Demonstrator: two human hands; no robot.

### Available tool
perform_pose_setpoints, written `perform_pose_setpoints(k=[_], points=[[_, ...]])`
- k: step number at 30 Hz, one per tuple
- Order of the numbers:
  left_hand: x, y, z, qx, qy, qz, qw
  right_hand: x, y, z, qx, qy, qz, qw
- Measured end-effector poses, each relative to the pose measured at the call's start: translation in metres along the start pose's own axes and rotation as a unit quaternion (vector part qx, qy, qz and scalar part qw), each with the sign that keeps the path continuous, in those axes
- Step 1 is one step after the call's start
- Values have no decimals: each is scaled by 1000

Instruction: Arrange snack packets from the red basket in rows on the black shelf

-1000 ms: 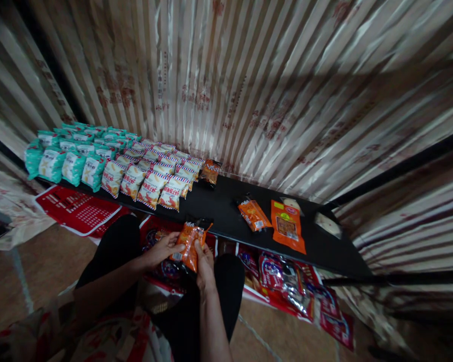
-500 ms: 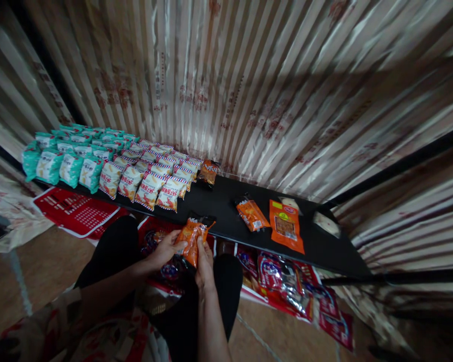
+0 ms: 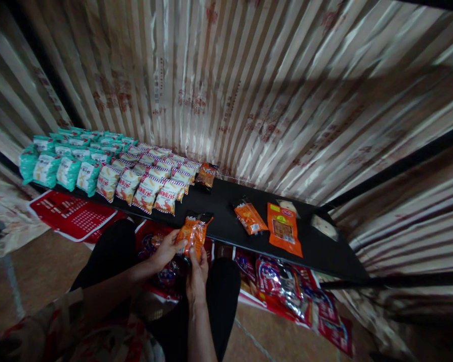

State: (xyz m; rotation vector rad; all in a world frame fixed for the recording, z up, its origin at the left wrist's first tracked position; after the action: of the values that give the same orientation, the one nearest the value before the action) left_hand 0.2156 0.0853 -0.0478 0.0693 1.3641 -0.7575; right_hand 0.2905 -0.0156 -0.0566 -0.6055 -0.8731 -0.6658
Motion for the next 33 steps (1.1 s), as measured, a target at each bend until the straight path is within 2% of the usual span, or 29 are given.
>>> perform_pose_setpoints(k=[6, 9, 16, 27, 31, 33], points=[[2, 1, 7, 3, -6, -5, 1000, 0, -3, -7, -51, 16, -7, 999], [1, 0, 10, 5, -7, -4, 1000, 4, -3, -6, -56, 10, -15, 998], [2, 6, 7, -25, 57, 15, 998, 6, -3, -9, -87, 14, -22, 996], [-35, -13, 6, -104, 165, 90, 977, 21, -6, -13, -105, -69, -60, 990], [-41, -12, 3, -119, 167, 99, 974, 32, -4, -10, -85, -123, -100, 984], [-39, -8, 4, -108, 154, 96, 977, 38, -3, -8, -79, -160, -121, 976]])
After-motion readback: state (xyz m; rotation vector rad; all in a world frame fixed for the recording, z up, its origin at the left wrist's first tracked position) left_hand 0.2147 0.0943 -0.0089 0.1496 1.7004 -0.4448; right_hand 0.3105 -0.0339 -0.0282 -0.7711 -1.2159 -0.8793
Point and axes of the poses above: each hand's wrist, its own y-axis towards the middle knuckle, its own z-axis out of the palm, x = y × z, the point moved 10 cm from there along y, towards the middle knuckle, and after that the axes turned 12 degrees about -z, right-handed, at the moved point
